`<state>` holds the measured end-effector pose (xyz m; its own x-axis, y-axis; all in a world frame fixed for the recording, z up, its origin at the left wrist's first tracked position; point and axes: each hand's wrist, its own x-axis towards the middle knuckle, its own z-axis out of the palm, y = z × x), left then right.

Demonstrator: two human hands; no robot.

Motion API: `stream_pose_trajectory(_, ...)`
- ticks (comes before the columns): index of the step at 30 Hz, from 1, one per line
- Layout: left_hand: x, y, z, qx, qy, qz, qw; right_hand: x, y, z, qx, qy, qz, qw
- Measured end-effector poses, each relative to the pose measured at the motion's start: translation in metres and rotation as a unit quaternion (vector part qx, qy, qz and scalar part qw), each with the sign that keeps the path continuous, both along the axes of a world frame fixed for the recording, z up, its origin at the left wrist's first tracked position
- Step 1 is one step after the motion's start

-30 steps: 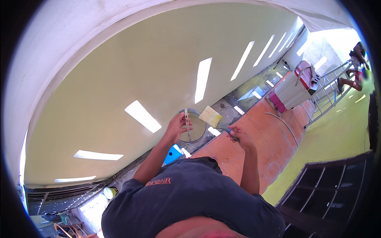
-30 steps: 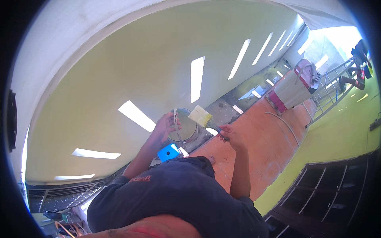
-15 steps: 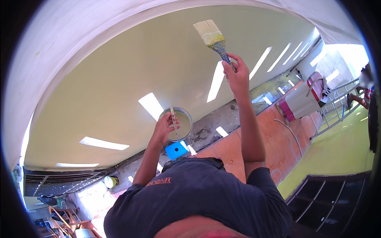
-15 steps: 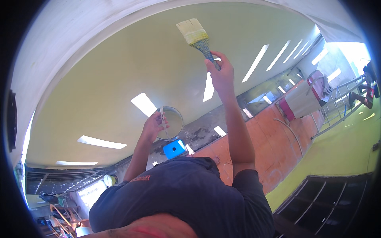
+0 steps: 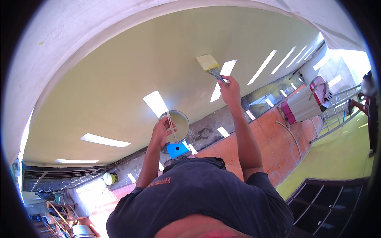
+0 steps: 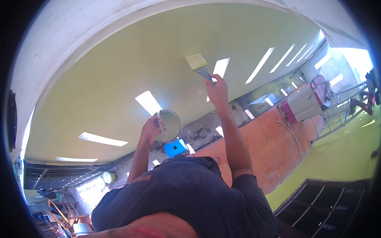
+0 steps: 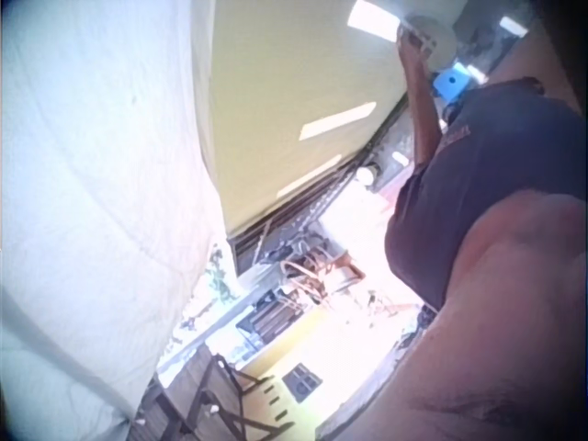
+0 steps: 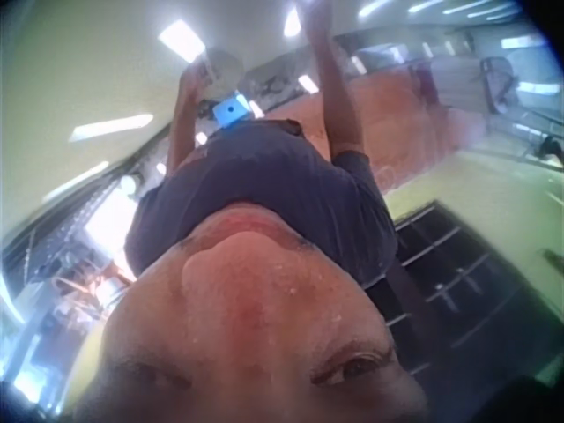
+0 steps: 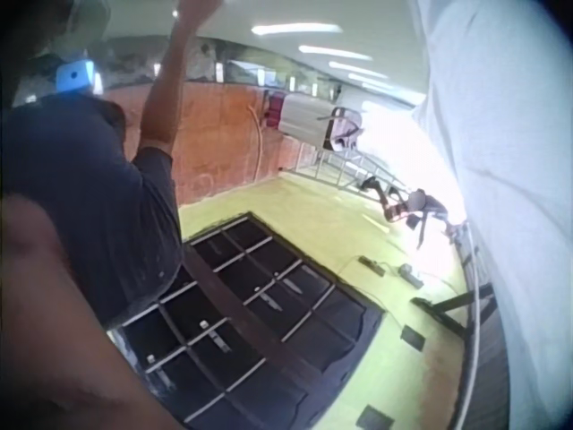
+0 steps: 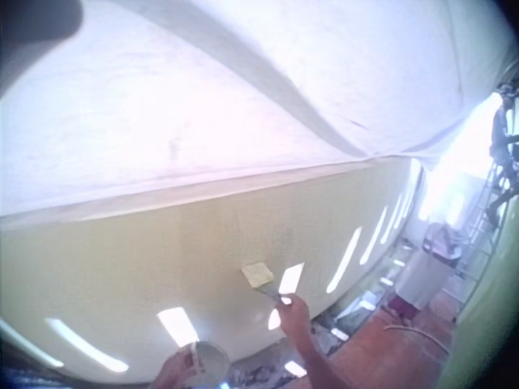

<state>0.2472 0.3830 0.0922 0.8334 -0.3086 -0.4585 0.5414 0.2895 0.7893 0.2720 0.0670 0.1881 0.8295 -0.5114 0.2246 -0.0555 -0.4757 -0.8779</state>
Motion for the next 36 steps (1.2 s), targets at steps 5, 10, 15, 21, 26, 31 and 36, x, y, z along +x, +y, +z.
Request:
stream_pose_trajectory(5,-0.006,-0.006,-0.007,-0.002,-0.012,-0.028,1.000,0.012,-0.010,0.062,-0.006,-0.010,0.025,1.000)
stream_pose_trajectory(10,-0.008,-0.011,-0.010,-0.018,-0.015,-0.040,0.999,-0.004,0.014,0.139,0.061,-0.140,0.018,0.988)
stream_pose_trajectory(15,-0.013,-0.017,-0.008,-0.025,0.000,-0.030,0.999,0.005,0.027,0.154,0.089,-0.216,0.018,0.972)
stream_pose_trajectory(21,-0.012,-0.019,-0.009,-0.015,0.007,-0.033,0.999,0.017,0.030,0.054,0.000,-0.117,0.003,0.993)
stream_pose_trajectory(26,-0.010,-0.017,-0.011,-0.028,-0.001,-0.045,0.999,-0.004,0.028,0.004,-0.024,0.029,0.007,0.999)
stream_pose_trajectory(31,-0.011,-0.017,-0.009,-0.016,-0.003,-0.051,0.999,0.002,0.032,0.087,0.075,-0.114,0.043,0.990)
stream_pose_trajectory(36,-0.011,-0.015,-0.013,-0.021,0.006,-0.028,0.999,0.002,0.045,0.144,0.113,-0.221,0.039,0.968)
